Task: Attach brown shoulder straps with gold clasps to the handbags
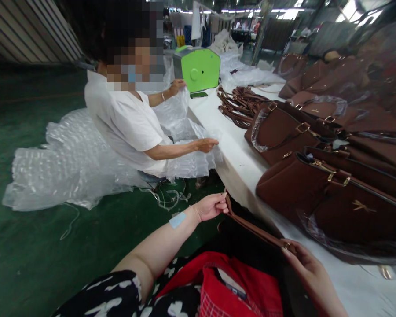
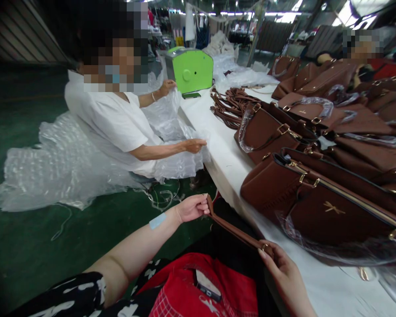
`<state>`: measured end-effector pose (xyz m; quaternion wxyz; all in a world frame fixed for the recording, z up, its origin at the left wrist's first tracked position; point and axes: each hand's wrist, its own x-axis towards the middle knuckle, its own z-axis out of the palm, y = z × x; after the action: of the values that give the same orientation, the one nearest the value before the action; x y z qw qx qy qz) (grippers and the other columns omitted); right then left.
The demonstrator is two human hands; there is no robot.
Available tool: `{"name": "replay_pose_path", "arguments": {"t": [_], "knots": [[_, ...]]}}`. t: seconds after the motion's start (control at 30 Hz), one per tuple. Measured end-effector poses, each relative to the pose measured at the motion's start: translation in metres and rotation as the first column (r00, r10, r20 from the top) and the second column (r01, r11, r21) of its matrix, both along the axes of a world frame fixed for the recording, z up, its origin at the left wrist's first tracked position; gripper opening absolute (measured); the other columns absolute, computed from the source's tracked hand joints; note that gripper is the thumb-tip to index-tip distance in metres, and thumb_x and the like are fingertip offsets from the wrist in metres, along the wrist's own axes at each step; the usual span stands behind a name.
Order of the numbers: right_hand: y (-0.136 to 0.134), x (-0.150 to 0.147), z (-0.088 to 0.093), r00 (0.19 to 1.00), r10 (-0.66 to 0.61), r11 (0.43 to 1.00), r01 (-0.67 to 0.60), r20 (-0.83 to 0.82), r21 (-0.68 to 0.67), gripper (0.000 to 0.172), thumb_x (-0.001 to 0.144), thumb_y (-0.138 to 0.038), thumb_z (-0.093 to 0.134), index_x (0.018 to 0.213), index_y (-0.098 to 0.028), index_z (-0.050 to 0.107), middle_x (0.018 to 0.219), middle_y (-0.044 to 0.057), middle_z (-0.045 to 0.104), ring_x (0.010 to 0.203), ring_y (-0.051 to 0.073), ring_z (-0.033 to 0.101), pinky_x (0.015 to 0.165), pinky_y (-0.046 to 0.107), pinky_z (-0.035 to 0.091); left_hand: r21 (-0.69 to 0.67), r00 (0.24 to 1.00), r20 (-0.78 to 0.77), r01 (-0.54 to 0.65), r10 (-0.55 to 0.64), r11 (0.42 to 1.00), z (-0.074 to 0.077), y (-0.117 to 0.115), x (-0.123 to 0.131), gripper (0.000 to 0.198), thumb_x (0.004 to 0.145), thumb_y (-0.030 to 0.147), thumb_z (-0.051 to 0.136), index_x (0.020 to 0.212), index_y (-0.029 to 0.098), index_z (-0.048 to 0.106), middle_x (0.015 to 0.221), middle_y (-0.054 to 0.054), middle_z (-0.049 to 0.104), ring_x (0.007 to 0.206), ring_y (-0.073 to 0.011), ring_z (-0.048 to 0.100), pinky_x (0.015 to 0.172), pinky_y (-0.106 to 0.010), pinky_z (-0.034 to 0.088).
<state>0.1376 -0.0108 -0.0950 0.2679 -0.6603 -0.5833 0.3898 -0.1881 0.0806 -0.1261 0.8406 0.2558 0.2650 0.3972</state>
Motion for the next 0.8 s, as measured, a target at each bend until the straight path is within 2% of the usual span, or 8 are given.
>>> {"name": "replay_pose_path", "arguments": {"t": [0.1,0.2,0.37,0.43,0.5,0.57,0.63,0.8], "knots": [[-0.004,0.012,-0.007,1.0,-0.005,0.998,0.006,0.018,-0.069,0.05,0.073,-0.06,0.065,0.104,-0.021,0.072,0.103,0.007,0.076,0.099,0.027,0.069,0.085,0.03,0.055,0.078,0.965,-0.208,0.181,-0.162,0.98,0.0,-0.002,-0.003,0.041,0.076,0.048,0.076,0.072,0.016,0.05,0.055,0.008,0.041,0.054,-0.0072,0.042,0.066,-0.026,0.04],[-0.01,0.023,-0.017,0.998,0.04,0.993,-0.035,0.043,-0.113,0.052,0.072,-0.061,0.067,0.105,-0.022,0.072,0.103,0.006,0.076,0.1,0.028,0.069,0.088,0.032,0.054,0.146,0.837,-0.467,0.391,-0.285,0.909,-0.004,-0.003,-0.004,0.052,0.072,0.064,0.071,0.079,0.015,0.054,0.066,0.003,0.056,0.066,-0.01,0.054,0.07,-0.026,0.042],[-0.015,0.029,-0.022,0.995,0.018,0.99,-0.004,0.099,-0.143,0.053,0.068,-0.062,0.07,0.104,-0.023,0.072,0.103,0.005,0.077,0.101,0.029,0.07,0.086,0.032,0.055,0.108,0.571,-0.683,0.696,-0.456,0.709,-0.018,-0.002,0.005,0.058,0.074,0.074,0.06,0.087,0.018,0.059,0.059,0.006,0.052,0.054,-0.0087,0.051,0.057,-0.023,0.038],[-0.014,0.03,-0.02,0.995,0.018,0.99,-0.005,0.095,-0.138,0.053,0.068,-0.061,0.069,0.103,-0.023,0.072,0.103,0.005,0.077,0.1,0.029,0.07,0.086,0.032,0.056,0.022,0.461,-0.713,0.769,-0.529,0.639,-0.027,-0.005,0.013,0.058,0.078,0.076,0.055,0.097,0.021,0.061,0.058,0.007,0.052,0.046,-0.0081,0.046,0.05,-0.023,0.034],[-0.013,0.03,-0.018,0.996,0.024,0.99,-0.012,0.086,-0.141,0.053,0.068,-0.061,0.068,0.103,-0.022,0.071,0.103,0.006,0.077,0.099,0.029,0.07,0.086,0.032,0.055,-0.022,0.407,-0.686,0.817,-0.603,0.576,-0.035,-0.01,0.023,0.06,0.076,0.076,0.057,0.101,0.022,0.064,0.064,0.005,0.057,0.045,-0.0077,0.045,0.047,-0.023,0.033],[-0.012,0.031,-0.018,0.996,0.026,0.987,-0.012,0.091,-0.158,0.054,0.069,-0.062,0.067,0.105,-0.021,0.07,0.103,0.006,0.076,0.099,0.029,0.07,0.087,0.033,0.055,-0.012,0.408,-0.628,0.846,-0.663,0.533,-0.041,-0.015,0.032,0.061,0.069,0.075,0.065,0.098,0.022,0.068,0.072,0.002,0.063,0.051,-0.0083,0.049,0.048,-0.023,0.035],[-0.011,0.032,-0.018,0.995,0.025,0.985,-0.008,0.098,-0.17,0.055,0.071,-0.062,0.066,0.108,-0.021,0.069,0.105,0.005,0.076,0.101,0.028,0.069,0.089,0.033,0.054,-0.01,0.437,-0.564,0.844,-0.7,0.536,-0.044,-0.019,0.038,0.06,0.064,0.074,0.072,0.091,0.021,0.07,0.074,0.0,0.064,0.054,-0.0086,0.05,0.049,-0.022,0.035],[-0.015,0.035,-0.002,0.986,0.048,0.991,-0.028,0.159,-0.128,0.058,0.068,-0.065,0.068,0.108,-0.023,0.071,0.106,0.005,0.076,0.103,0.03,0.069,0.089,0.033,0.055,-0.019,0.572,-0.482,0.751,-0.664,0.66,-0.033,-0.016,0.031,0.056,0.058,0.067,0.079,0.082,0.018,0.067,0.066,0.002,0.059,0.055,-0.0089,0.049,0.052,-0.023,0.037]]}}
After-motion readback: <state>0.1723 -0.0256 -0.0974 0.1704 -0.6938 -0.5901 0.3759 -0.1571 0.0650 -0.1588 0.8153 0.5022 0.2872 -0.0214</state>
